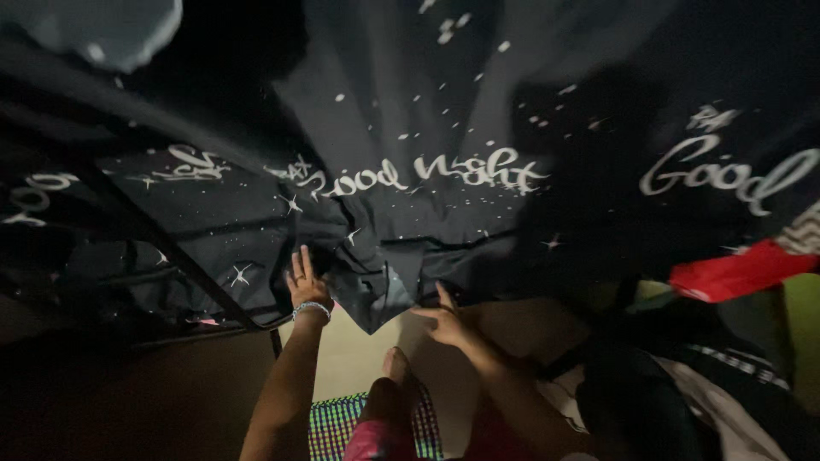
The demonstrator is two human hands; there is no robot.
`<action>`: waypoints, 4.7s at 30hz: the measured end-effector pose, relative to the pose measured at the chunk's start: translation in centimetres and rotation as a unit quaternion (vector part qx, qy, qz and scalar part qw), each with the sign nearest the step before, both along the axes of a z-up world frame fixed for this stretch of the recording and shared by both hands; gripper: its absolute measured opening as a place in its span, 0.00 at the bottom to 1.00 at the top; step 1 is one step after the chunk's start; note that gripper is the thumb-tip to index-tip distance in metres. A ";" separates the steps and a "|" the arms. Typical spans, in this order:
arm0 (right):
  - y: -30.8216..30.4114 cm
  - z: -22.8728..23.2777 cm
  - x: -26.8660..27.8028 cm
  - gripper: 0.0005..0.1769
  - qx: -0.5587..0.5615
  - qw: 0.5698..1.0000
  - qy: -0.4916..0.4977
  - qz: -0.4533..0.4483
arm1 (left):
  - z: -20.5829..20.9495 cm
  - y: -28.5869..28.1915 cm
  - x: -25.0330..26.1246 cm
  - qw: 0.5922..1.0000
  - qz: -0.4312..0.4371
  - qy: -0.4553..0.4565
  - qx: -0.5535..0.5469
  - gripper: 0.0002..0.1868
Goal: The person adjusts the curtains on a bunk bed, moves a watermelon-shaped pillow, and then picks up and folds a piece of white fabric near a small table.
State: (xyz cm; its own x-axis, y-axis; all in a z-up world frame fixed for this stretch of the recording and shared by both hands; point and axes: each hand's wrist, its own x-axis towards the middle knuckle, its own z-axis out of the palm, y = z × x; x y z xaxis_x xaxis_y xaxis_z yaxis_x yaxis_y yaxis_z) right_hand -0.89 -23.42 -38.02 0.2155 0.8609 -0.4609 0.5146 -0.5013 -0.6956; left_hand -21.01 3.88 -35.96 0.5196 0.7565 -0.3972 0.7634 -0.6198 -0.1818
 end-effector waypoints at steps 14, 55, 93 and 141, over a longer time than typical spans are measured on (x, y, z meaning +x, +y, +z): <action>-4.2 -6.5 2.1 0.33 -0.126 0.990 -0.033 -0.044 | -7.6 -2.6 -7.0 0.943 -0.140 0.274 -0.126 0.23; 6.7 46.6 0.4 0.42 0.353 0.889 -0.289 -0.019 | 45.7 -5.0 -4.1 0.829 -0.151 -0.516 0.157 0.36; 27.2 79.4 1.2 0.16 0.712 0.625 -0.312 -0.072 | 72.8 23.0 9.3 0.400 -0.154 -0.829 -0.358 0.20; 33.5 86.2 15.9 0.24 0.632 0.575 -0.488 -0.179 | 89.9 27.7 21.4 0.857 -0.400 -0.317 0.071 0.48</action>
State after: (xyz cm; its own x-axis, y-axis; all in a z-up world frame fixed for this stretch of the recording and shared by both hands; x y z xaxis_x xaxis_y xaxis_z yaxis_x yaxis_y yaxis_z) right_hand 14.97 10.04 48.20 0.1087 0.1955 0.9746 0.9901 -0.1092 -0.0886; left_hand 0.37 31.57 53.89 0.9719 0.0741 0.2235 0.0771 -0.9970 -0.0048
